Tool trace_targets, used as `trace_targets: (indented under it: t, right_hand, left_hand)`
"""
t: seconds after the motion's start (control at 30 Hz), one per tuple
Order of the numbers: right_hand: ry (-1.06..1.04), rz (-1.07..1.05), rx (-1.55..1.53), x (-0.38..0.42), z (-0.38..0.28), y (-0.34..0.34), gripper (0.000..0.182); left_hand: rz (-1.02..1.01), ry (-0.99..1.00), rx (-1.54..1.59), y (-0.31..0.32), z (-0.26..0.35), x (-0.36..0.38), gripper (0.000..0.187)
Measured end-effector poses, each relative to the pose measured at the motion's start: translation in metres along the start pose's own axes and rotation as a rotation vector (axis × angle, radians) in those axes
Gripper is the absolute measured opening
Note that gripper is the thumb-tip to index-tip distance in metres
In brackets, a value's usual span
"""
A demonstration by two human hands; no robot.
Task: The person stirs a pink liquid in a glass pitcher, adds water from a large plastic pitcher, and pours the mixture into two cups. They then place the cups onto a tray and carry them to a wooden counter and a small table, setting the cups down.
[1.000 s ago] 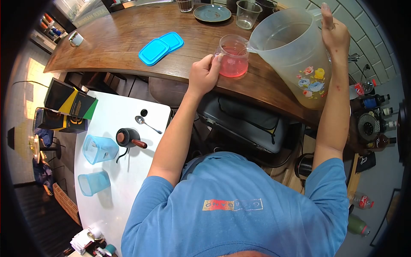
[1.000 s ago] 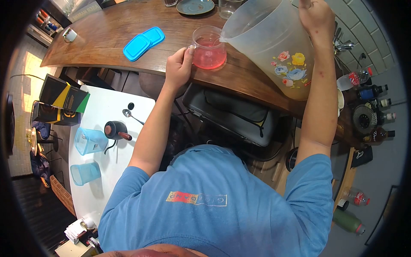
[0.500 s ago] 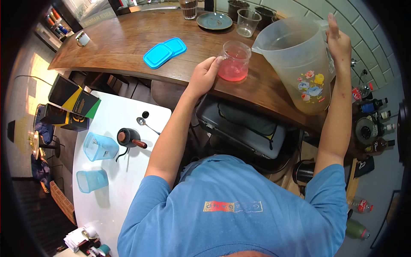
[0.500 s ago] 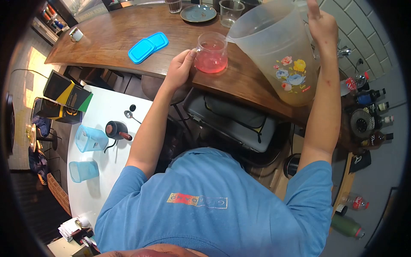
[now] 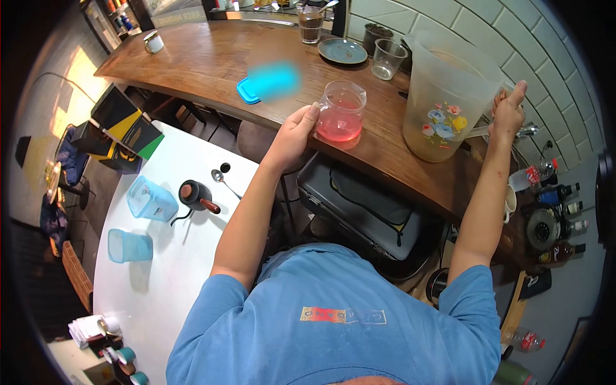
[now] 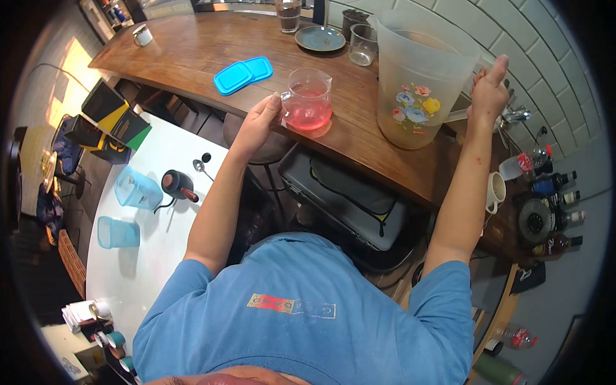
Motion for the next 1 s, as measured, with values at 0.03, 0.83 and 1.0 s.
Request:
trace_targets:
  t: [0.03, 0.83, 1.0]
  right_hand:
    - [0.002, -0.016, -0.01, 0.003, 0.003, 0.008, 0.063]
    - [0.069, 0.044, -0.203, 0.041, 0.032, 0.072, 0.059]
    - [0.048, -0.11, -0.145, 0.029, 0.05, 0.073, 0.063]
  left_hand:
    - [0.003, 0.005, -0.002, -0.004, 0.003, 0.007, 0.038]
    - [0.426, 0.023, -0.041, -0.067, 0.043, 0.139, 0.04]
    - [0.477, 0.001, -0.059, -0.052, 0.043, 0.148, 0.039]
Point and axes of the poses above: each hand's wrist, its own x-axis away from the middle knuckle, its own y-axis out of the palm, z = x × y, the point moved 8 cm from there along -x, towards the middle knuckle, and after that the axes turned 8 degrees about -y, right-handed, at the moved point
